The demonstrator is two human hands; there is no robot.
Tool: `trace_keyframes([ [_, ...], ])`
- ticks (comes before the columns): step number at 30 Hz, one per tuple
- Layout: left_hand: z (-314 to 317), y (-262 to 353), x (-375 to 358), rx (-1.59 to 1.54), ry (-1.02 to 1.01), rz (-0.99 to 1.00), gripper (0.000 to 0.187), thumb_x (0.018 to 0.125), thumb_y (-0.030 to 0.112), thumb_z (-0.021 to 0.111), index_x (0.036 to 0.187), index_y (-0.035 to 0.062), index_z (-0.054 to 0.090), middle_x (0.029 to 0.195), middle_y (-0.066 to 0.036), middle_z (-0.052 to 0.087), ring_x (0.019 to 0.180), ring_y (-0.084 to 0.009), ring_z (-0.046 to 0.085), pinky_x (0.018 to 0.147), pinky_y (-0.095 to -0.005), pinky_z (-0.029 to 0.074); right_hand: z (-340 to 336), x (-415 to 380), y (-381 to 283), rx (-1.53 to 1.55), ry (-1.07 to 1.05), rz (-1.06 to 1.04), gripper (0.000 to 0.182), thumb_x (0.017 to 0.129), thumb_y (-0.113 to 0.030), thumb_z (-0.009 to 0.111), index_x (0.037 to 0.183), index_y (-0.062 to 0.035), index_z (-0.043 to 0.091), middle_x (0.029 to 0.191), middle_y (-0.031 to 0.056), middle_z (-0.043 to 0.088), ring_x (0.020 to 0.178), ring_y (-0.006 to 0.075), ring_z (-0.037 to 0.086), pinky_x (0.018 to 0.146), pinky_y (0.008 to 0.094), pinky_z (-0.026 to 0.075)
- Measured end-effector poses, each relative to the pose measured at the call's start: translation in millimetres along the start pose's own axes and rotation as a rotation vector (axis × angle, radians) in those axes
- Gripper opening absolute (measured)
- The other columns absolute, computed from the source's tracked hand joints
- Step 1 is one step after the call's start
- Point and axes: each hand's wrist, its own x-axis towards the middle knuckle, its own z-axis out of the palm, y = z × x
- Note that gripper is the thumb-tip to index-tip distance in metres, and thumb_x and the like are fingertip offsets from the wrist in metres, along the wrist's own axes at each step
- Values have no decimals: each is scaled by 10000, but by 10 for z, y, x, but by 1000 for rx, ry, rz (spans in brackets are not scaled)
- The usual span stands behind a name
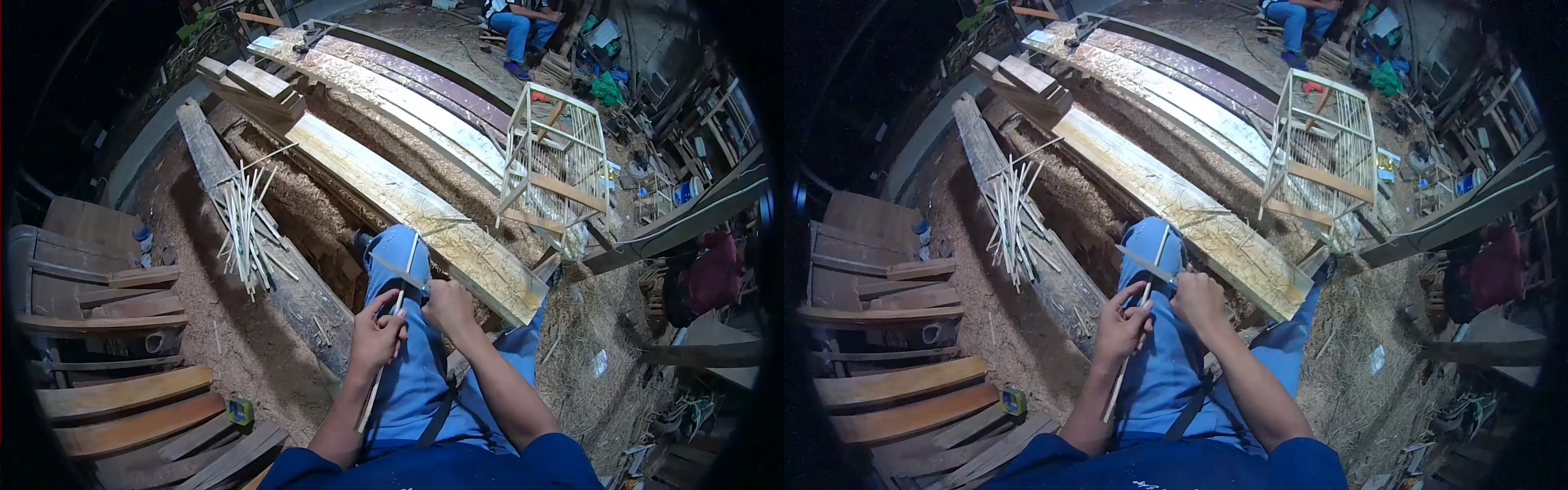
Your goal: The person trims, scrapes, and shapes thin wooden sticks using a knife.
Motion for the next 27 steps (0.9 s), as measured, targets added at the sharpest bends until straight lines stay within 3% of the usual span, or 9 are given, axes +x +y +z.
trace_keyframes([
  [4,66,-74,29,-8,41,4,424,982,145,600,1355,-40,519,615,-30,603,369,-60,428,340,-225,328,44,-56,62,-51,-49,-64,114,717,-102,645,792,-26,685,783,251,675,765,433,678,725,518,553],
  [9,80,-217,23,14,47,50,387,988,144,594,1343,-6,559,617,-1,586,430,-28,419,386,-217,341,108,-56,134,-71,-58,-71,163,717,-118,668,847,-19,673,818,243,676,782,436,670,719,532,538],
  [12,93,-221,-31,14,58,69,370,990,134,588,1341,17,572,617,15,576,451,-20,415,397,-215,335,180,-64,126,-115,43,-55,99,731,-104,656,787,-26,678,776,228,683,766,418,690,706,511,555],
  [18,90,-201,-247,-17,57,29,358,984,83,579,1340,50,586,615,25,570,455,-21,418,409,-203,333,223,-85,146,-122,42,26,109,740,-102,668,818,-29,693,792,230,687,798,425,691,730,505,557],
  [21,-9,-385,-483,17,30,19,357,984,84,576,1340,55,587,604,8,572,428,-31,417,393,-205,335,124,108,208,-74,35,195,117,764,-94,676,841,-12,703,838,253,689,845,416,690,754,505,554],
  [24,-79,-292,-662,-65,-19,-93,355,987,89,571,1340,51,585,600,-12,581,403,-41,422,370,-210,333,66,215,261,-19,14,167,151,764,-83,614,852,6,699,847,286,673,851,451,673,774,531,538],
  [27,-26,-194,-494,-35,-11,-20,355,1009,130,541,1355,55,571,614,-32,597,389,-48,430,346,-213,327,51,193,137,-23,72,173,146,770,-107,619,829,2,696,850,279,677,842,451,672,772,531,534],
])
